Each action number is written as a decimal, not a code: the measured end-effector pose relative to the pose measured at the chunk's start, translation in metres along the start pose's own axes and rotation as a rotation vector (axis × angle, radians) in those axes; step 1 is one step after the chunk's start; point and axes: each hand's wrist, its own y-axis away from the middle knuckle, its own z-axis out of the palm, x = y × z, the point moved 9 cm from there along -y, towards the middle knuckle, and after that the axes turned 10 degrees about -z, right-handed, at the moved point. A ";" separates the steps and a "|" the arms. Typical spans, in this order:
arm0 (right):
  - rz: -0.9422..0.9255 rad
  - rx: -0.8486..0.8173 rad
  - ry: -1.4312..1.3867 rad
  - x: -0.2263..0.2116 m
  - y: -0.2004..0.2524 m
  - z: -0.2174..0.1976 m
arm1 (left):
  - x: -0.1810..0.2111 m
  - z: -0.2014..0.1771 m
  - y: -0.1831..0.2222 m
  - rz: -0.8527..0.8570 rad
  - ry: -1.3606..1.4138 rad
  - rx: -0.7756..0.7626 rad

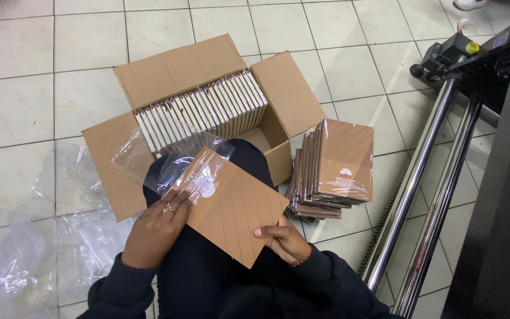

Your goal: The person places several brown books into clear plastic bags by hand and stacks them on the floor next to a cardboard box.

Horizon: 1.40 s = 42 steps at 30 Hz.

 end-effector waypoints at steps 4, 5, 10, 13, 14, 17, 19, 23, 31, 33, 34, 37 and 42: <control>-0.001 0.001 -0.019 0.005 -0.002 -0.007 | 0.004 -0.031 -0.021 -0.088 -0.012 0.099; 0.002 -0.003 -0.019 0.004 -0.002 -0.006 | 0.000 -0.030 -0.020 -0.120 -0.011 0.118; -0.004 -0.032 0.019 0.003 -0.002 -0.007 | -0.004 -0.022 -0.018 -0.169 -0.076 0.123; -0.004 -0.060 0.003 0.003 -0.002 -0.005 | -0.003 -0.022 -0.019 -0.175 -0.127 0.161; -0.001 -0.047 0.008 0.005 -0.003 -0.009 | -0.006 -0.020 -0.019 -0.213 -0.087 0.165; 0.012 -0.032 -0.009 0.004 -0.004 -0.007 | -0.010 -0.018 -0.023 -0.248 -0.084 0.189; 0.019 -0.032 -0.030 0.005 -0.003 -0.007 | -0.007 -0.022 -0.028 -0.244 -0.122 0.212; 0.020 -0.028 -0.006 0.007 -0.006 -0.012 | 0.004 -0.017 -0.035 -0.088 -0.230 0.160; 0.014 -0.041 -0.018 0.005 -0.006 -0.007 | -0.009 -0.002 -0.034 -0.084 -0.186 0.016; 0.028 0.004 -0.018 0.007 -0.005 -0.012 | -0.017 -0.005 -0.044 -0.194 -0.079 0.025; 0.026 0.005 -0.016 0.008 -0.005 -0.014 | -0.020 -0.001 -0.043 -0.194 -0.077 0.027; 0.016 -0.038 0.000 0.009 -0.005 -0.017 | -0.034 0.009 -0.039 -0.270 0.090 0.052; -0.032 -0.072 0.020 0.003 -0.003 -0.012 | -0.046 0.011 -0.028 -0.322 0.361 0.034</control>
